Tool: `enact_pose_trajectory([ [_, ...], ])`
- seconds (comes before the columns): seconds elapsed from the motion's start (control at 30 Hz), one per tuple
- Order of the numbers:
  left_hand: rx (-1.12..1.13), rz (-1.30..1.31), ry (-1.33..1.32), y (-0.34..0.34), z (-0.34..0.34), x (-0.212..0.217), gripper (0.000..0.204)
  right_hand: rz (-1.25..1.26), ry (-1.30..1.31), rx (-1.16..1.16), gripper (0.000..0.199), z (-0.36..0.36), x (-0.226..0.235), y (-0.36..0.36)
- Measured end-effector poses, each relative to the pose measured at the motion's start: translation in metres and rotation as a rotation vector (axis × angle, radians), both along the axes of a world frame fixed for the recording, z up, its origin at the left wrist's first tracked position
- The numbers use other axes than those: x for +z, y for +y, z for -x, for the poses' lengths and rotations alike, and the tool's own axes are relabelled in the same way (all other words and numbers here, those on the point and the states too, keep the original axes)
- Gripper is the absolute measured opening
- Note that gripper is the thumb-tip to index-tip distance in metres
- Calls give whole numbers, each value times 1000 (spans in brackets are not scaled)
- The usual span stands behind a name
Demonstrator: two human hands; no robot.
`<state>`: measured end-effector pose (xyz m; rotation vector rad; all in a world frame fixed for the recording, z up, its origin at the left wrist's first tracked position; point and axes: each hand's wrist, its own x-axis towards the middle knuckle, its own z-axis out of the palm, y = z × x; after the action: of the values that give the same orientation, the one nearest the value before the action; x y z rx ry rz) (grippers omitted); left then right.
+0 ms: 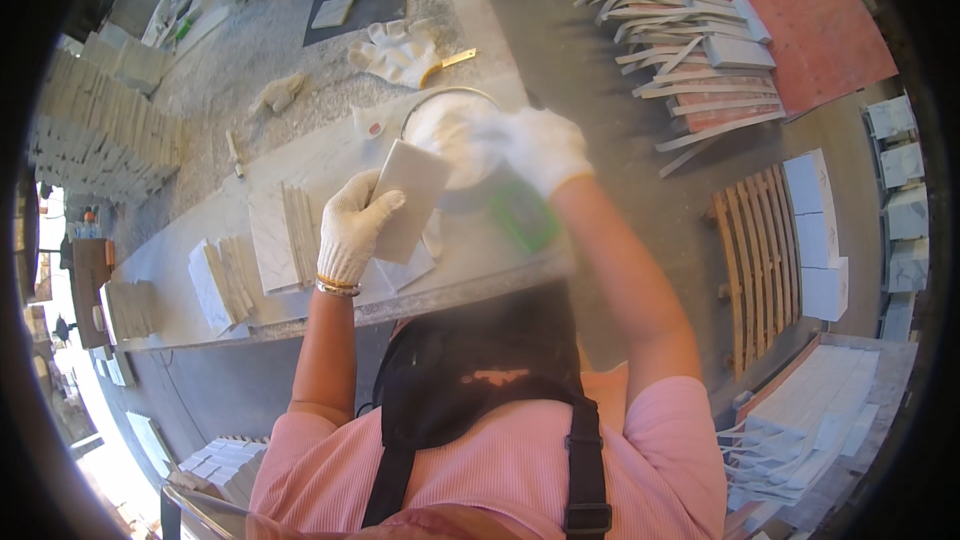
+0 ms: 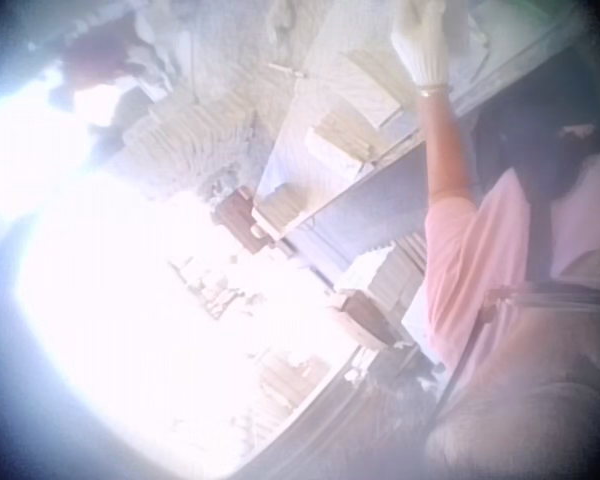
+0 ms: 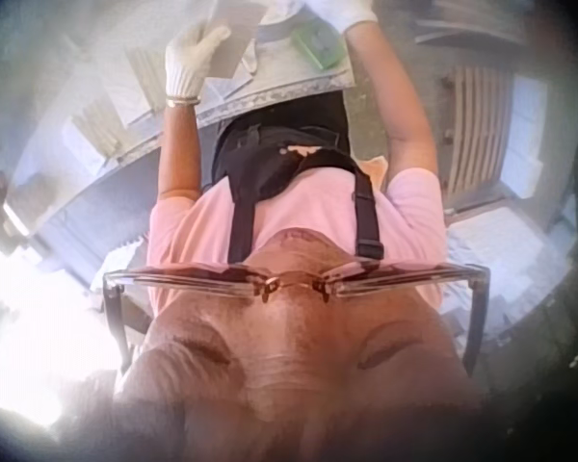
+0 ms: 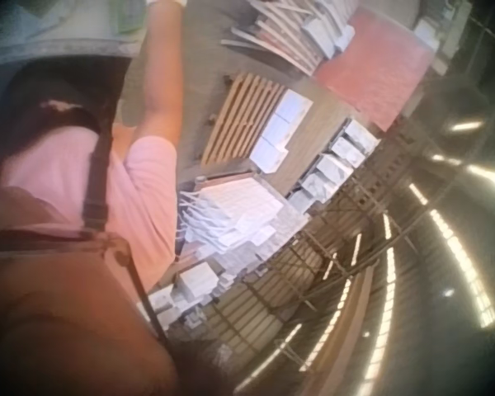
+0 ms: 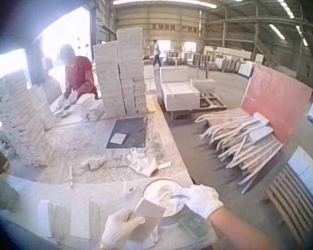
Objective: The person applies a white adhesive to the edges of small rectangular tiles using a metal spatula and a green sponge. They repeatedly scoop adhesive from a metal bowl, spread it along tile edges, and wipe the surfaces before stacking the tiles on the workbench.
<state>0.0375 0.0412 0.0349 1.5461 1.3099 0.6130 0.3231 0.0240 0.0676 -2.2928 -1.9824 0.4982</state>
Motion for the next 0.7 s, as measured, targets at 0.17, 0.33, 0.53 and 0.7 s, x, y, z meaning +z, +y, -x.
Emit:
enact_pose_trajectory([
  [0.17,88,236,-346,-19,0,-46,44,-136,164,-12,26,-6,2,-7],
  [0.33,97,295,-482,-24,-5,-48,40,-235,283,-70,23,-2,4,-10],
  [0.53,96,309,-508,-18,-9,-46,41,-130,675,-200,40,1,8,-12],
  [0.7,85,315,-523,-18,-9,-51,42,-55,855,-245,30,-2,-8,-12],
])
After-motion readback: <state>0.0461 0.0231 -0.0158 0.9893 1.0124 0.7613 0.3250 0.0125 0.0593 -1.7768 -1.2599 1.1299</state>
